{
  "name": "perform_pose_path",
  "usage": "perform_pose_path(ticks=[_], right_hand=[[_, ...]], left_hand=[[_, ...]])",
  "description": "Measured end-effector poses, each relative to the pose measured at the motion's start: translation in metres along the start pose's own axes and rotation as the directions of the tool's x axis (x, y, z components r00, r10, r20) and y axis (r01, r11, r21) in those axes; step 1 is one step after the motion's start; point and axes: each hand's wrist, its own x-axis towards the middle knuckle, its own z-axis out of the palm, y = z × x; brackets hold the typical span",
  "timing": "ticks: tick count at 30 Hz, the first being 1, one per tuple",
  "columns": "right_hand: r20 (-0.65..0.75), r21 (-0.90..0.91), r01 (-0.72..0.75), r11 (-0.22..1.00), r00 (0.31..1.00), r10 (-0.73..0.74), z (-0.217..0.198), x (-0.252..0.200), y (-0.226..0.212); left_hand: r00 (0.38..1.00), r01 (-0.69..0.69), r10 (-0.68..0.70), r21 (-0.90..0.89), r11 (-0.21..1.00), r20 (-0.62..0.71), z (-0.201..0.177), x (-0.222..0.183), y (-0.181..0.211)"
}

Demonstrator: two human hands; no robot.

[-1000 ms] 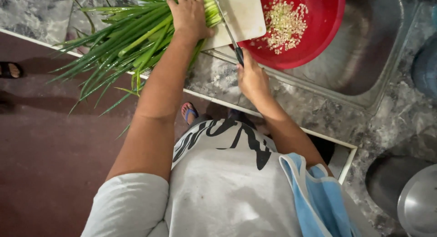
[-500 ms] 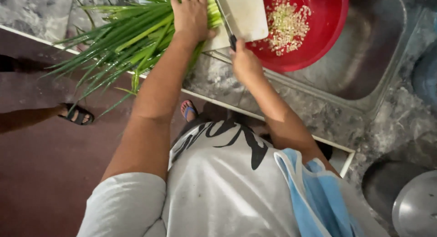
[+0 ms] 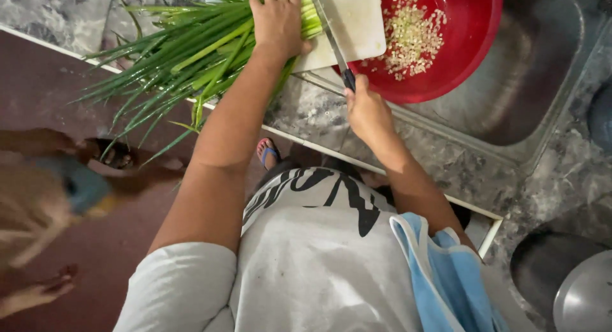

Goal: Cutting green onions on a white cutting board and transferring the chopped pieces into a red bowl.

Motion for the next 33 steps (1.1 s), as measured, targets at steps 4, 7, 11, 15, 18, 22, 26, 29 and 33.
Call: perform_pose_path(ticks=[4,7,11,15,18,22,26,29,33], right_hand=[[-0.095,-0.015,0.027,1.000,0.995,-0.029,0.013,0.001,0.013],[-0.020,-0.006,0.005,1.000,1.000,-0.005,0.004,0.000,0.001],[0.046,0.000,-0.050,0.999,0.998,0.050,0.007,0.003,-0.001],[0.088,0.051,-0.068,0.996,0.994,0.064,0.009,0.024,-0.003],[0.117,0.057,-0.097,0.994,0.989,0.090,0.002,0.037,-0.018],[0.038,-0.003,0.002,1.000,0.999,-0.002,0.017,0.018,0.005],[0.069,0.013,-0.049,0.999,0.996,0.048,0.015,0.035,-0.007],[0.135,0.042,-0.164,0.986,0.978,0.157,0.011,0.063,-0.020],[0.121,0.018,-0.096,0.995,0.988,0.093,0.019,0.033,0.001]], left_hand=[[0.999,-0.009,0.009,-0.017,1.000,0.034,-0.003,0.002,-0.001],[1.000,-0.005,0.005,0.020,1.000,0.015,-0.005,0.000,0.001],[0.999,0.002,-0.003,0.013,1.000,0.037,-0.001,0.001,0.001],[0.999,0.006,-0.007,0.017,1.000,0.051,-0.008,0.001,0.002],[0.995,0.001,0.000,-0.012,1.000,0.098,-0.013,0.001,0.003],[0.993,0.001,-0.003,0.015,1.000,0.119,-0.017,0.003,0.001],[0.986,-0.026,0.023,0.017,1.000,0.166,-0.021,0.000,0.001],[0.996,0.013,-0.013,0.006,1.000,0.092,-0.014,0.004,0.002],[0.994,0.030,-0.029,-0.006,1.000,0.104,-0.011,0.005,0.002]])
